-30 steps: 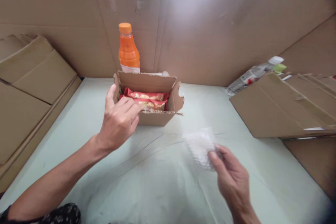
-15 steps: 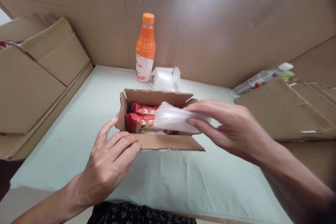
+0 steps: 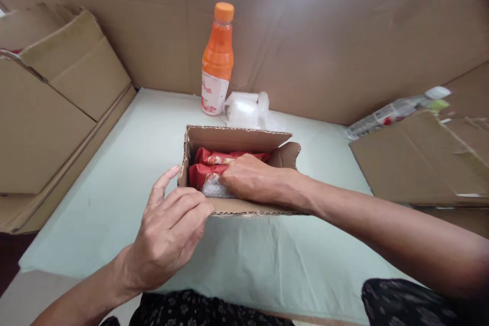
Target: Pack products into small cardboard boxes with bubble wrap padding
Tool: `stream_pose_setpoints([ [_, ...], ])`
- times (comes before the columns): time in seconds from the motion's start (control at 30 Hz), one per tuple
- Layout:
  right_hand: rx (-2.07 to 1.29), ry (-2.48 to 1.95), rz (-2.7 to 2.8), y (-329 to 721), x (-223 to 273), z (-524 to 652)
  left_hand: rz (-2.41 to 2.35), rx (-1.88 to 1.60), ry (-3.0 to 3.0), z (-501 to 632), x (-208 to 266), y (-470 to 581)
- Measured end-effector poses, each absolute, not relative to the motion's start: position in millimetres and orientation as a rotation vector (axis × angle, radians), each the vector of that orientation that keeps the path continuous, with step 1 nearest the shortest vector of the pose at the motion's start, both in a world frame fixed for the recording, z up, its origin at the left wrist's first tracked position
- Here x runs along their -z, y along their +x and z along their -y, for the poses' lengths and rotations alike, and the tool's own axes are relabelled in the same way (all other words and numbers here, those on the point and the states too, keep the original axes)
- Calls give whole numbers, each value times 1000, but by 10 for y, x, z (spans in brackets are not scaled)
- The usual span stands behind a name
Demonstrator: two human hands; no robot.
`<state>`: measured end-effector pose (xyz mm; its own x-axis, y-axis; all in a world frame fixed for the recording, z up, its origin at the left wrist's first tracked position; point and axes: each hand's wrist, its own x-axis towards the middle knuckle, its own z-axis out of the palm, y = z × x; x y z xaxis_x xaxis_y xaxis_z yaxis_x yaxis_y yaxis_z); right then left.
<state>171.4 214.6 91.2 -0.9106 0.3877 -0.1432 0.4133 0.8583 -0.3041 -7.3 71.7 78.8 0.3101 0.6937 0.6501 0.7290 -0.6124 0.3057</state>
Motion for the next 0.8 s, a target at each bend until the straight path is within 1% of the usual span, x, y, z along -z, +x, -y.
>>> stream_pose_setpoints([
  [0.07, 598, 655, -2997, 1789, -963, -2174, 1399, 1232, -2455, -716, -798, -61],
  [0.17, 520, 841, -3096, 2195, -1237, -2108, 1492, 1383, -2208, -675, -742, -112],
  [0.23, 384, 1228, -3210, 2622, -1374, -1962, 1605, 1508, -2000, -628, -615, -197],
  [0.27, 321, 1514, -3225, 2838, -1376, -1862, 1699, 1552, -1934, -605, -520, -243],
  [0.33, 208, 2056, -3159, 3173, -1212, -1638, 1962, 1612, -1921, -572, -283, -310],
  [0.37, 322, 2186, -3093, 3264, -1052, -1530, 2109, 1626, -1963, -568, -151, -317],
  [0.47, 829, 2136, -2940, 3217, -456, -1306, 2434, 1630, -2100, -617, 204, -189],
  [0.57, 1032, 2238, -2766, 2979, -59, -1266, 2516, 1646, -2068, -680, 414, 97],
  [0.63, 1120, 2409, -2658, 2905, 13, -1297, 2483, 1685, -2052, -656, 480, 282],
  [0.7, 1256, 2490, -2599, 2901, 8, -1355, 2457, 1706, -2078, -547, 519, 402],
  [0.8, 1454, 2372, -2663, 2799, 17, -1543, 2517, 1743, -2039, -277, 559, 414],
])
